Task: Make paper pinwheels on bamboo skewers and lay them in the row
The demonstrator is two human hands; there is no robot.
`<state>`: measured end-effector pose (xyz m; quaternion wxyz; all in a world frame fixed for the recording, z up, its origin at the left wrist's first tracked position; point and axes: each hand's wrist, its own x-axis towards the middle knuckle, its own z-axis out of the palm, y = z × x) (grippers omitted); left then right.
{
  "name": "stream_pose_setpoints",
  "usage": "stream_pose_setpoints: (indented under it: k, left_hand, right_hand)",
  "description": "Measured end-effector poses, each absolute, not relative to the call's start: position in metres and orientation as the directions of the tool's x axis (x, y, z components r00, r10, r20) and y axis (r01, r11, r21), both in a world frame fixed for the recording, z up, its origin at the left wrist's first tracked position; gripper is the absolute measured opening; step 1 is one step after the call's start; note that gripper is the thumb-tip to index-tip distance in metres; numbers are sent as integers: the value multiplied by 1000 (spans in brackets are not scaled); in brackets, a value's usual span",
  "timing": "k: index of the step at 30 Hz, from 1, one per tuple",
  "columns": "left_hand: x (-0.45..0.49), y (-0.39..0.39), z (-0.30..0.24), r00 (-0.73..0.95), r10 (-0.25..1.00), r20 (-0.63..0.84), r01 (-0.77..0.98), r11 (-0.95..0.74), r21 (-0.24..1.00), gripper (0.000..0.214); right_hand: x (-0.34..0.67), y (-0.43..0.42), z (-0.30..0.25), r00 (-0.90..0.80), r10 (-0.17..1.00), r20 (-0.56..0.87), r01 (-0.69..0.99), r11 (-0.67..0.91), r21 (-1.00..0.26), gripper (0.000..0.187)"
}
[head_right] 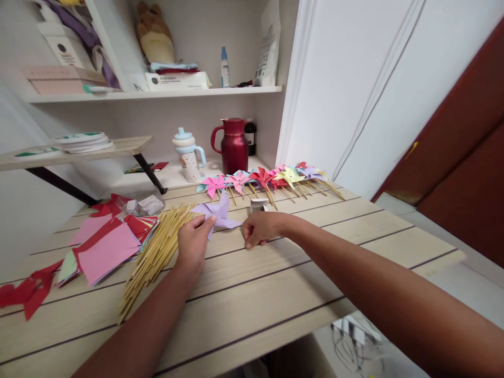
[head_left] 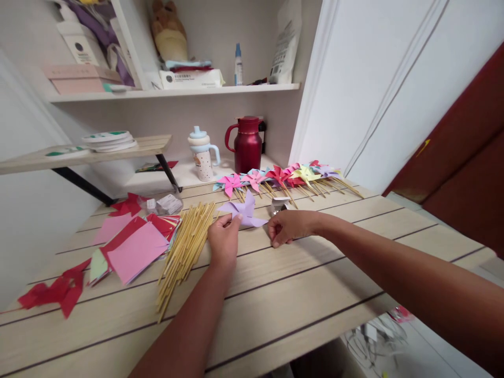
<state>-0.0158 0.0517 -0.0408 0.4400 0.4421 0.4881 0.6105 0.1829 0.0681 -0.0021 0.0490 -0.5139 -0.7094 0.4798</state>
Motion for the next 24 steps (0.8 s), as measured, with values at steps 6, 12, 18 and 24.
stream_pose_setpoints:
  k: [6,12,18,24]
  left_hand:
    - [-16,51,-40,-220,969,114,-97,-138,986,14]
    - [-15,51,-41,-206,971,122,-92,-143,985,15]
    - [-16,53,-43,-212,969,130,-84,-150,985,14]
    - [-15,53,-44,-207,970,130,-82,-150,985,16]
  right_hand:
    - [187,69,-8,-468,773,-428,626,-53,-778,23]
    - [186,72,-14,-428,793,-434,585,-124,-802,20]
    - [186,69,-12,-369,818,-440,579,-169,-798,24]
    - [183,69,-15,-307,851,-426,577,-190,-794,27]
